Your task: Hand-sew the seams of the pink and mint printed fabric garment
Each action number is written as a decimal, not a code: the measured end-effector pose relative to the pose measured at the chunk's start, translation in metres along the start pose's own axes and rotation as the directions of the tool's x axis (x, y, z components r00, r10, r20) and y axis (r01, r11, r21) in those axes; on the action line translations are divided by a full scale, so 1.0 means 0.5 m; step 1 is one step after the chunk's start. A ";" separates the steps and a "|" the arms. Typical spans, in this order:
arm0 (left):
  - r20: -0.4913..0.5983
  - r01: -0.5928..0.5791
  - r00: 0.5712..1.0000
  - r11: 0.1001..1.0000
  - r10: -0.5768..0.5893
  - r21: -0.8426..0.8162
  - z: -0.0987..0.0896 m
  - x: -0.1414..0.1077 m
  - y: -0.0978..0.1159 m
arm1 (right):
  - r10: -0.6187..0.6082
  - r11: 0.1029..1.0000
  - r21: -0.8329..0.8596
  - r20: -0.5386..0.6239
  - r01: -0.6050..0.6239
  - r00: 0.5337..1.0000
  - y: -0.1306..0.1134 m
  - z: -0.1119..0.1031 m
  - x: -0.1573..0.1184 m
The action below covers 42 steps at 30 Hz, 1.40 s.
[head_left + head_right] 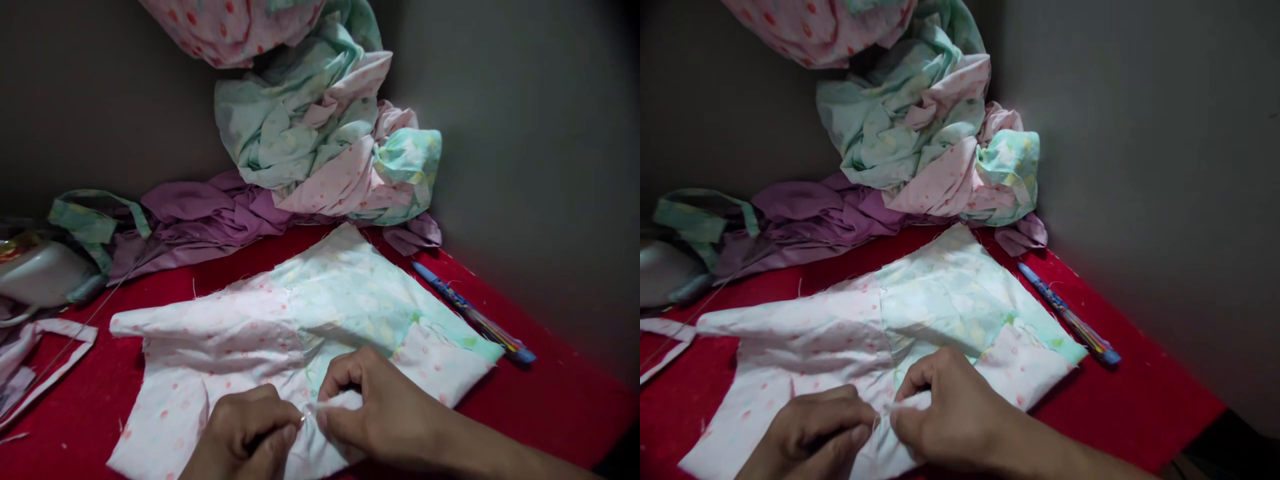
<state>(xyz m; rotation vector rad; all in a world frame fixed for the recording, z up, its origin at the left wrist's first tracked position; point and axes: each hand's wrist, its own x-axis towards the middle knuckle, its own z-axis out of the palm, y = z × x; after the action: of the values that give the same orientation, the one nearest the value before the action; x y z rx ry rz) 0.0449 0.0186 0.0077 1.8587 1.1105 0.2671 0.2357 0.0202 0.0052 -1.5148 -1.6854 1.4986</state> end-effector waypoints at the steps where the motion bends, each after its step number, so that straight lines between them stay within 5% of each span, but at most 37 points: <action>1: 0.019 0.028 0.999 0.998 -0.027 -0.051 -0.004 0.002 0.000 | 0.021 1.000 0.017 0.014 -0.021 1.000 0.000 -0.002 0.002; 7: 0.064 0.122 0.992 0.974 -0.112 -0.189 -0.018 0.002 0.001 | 0.059 0.995 0.076 0.054 -0.063 0.997 -0.004 -0.009 0.005; 23: 0.071 0.127 0.992 0.923 -0.109 -0.364 -0.019 0.003 -0.015 | 0.052 0.995 0.084 0.076 -0.058 0.996 -0.004 -0.010 0.002; 32: 0.083 0.080 0.995 0.948 -0.057 -0.307 -0.019 0.005 -0.014 | 0.005 0.981 0.190 0.132 -0.030 0.991 0.008 -0.003 0.004; 42: 0.080 0.134 0.990 0.949 -0.116 -0.284 -0.019 0.010 -0.004 | -0.014 1.000 0.011 0.111 0.013 0.994 0.006 -0.023 0.002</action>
<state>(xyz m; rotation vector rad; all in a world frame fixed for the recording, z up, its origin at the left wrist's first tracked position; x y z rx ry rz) 0.0411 0.0286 0.0103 1.5221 1.0795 0.2806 0.2466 0.0256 0.0059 -1.4363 -1.7435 1.6088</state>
